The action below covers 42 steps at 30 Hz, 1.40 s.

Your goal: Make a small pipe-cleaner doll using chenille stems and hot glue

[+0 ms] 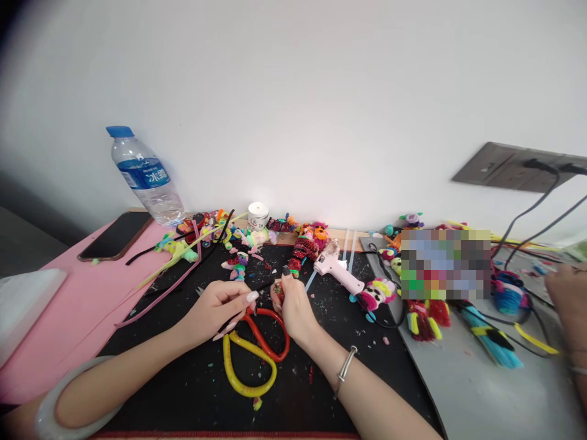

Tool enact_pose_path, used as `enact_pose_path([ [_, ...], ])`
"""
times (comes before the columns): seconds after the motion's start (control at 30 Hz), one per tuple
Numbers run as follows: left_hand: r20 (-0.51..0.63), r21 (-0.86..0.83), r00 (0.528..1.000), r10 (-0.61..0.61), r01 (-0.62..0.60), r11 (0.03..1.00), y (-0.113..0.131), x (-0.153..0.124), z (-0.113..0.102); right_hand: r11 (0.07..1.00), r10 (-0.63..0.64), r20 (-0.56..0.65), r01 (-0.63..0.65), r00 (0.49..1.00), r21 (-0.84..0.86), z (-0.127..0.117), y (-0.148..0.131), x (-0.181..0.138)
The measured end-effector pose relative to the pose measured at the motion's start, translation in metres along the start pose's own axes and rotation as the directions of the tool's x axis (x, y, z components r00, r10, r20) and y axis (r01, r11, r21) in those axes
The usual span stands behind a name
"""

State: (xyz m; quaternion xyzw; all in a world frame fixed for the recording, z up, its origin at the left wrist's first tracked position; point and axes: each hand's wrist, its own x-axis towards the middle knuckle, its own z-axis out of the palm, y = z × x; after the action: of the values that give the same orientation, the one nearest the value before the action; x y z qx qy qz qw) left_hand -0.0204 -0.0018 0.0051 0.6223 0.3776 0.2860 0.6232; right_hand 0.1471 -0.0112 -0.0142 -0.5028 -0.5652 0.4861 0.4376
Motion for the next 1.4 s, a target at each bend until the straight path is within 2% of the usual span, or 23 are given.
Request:
enact_pose_path([
  [0.2,0.124,-0.223,0.987,-0.103,0.129,0.966,-0.001,0.003,0.000,1.000,0.001,-0.014,-0.001,1.000,0.003,0.000,-0.003,0.001],
  [0.4,0.135,-0.280,0.982,-0.130,0.164,0.946,0.000,0.005,0.000,1.000,-0.002,-0.016,0.002,1.000,-0.016,0.000,-0.006,0.001],
  [0.6,0.061,-0.149,0.993,-0.103,0.111,0.983,-0.001,0.004,-0.001,0.999,-0.021,-0.019,0.020,1.000,-0.035,0.000,-0.011,0.001],
  [0.83,-0.001,0.052,0.999,0.035,-0.035,0.998,0.002,0.001,-0.001,0.999,-0.009,-0.015,0.009,1.000,-0.037,0.001,-0.013,0.001],
  [1.07,-0.029,0.270,0.988,0.152,-0.138,0.953,0.004,0.002,-0.003,0.999,-0.014,-0.005,0.014,1.000,-0.040,0.000,-0.009,0.001],
  [1.4,-0.047,0.432,0.965,0.256,-0.211,0.877,0.001,0.003,-0.007,1.000,-0.009,-0.003,0.009,1.000,0.015,0.001,-0.007,-0.001],
])
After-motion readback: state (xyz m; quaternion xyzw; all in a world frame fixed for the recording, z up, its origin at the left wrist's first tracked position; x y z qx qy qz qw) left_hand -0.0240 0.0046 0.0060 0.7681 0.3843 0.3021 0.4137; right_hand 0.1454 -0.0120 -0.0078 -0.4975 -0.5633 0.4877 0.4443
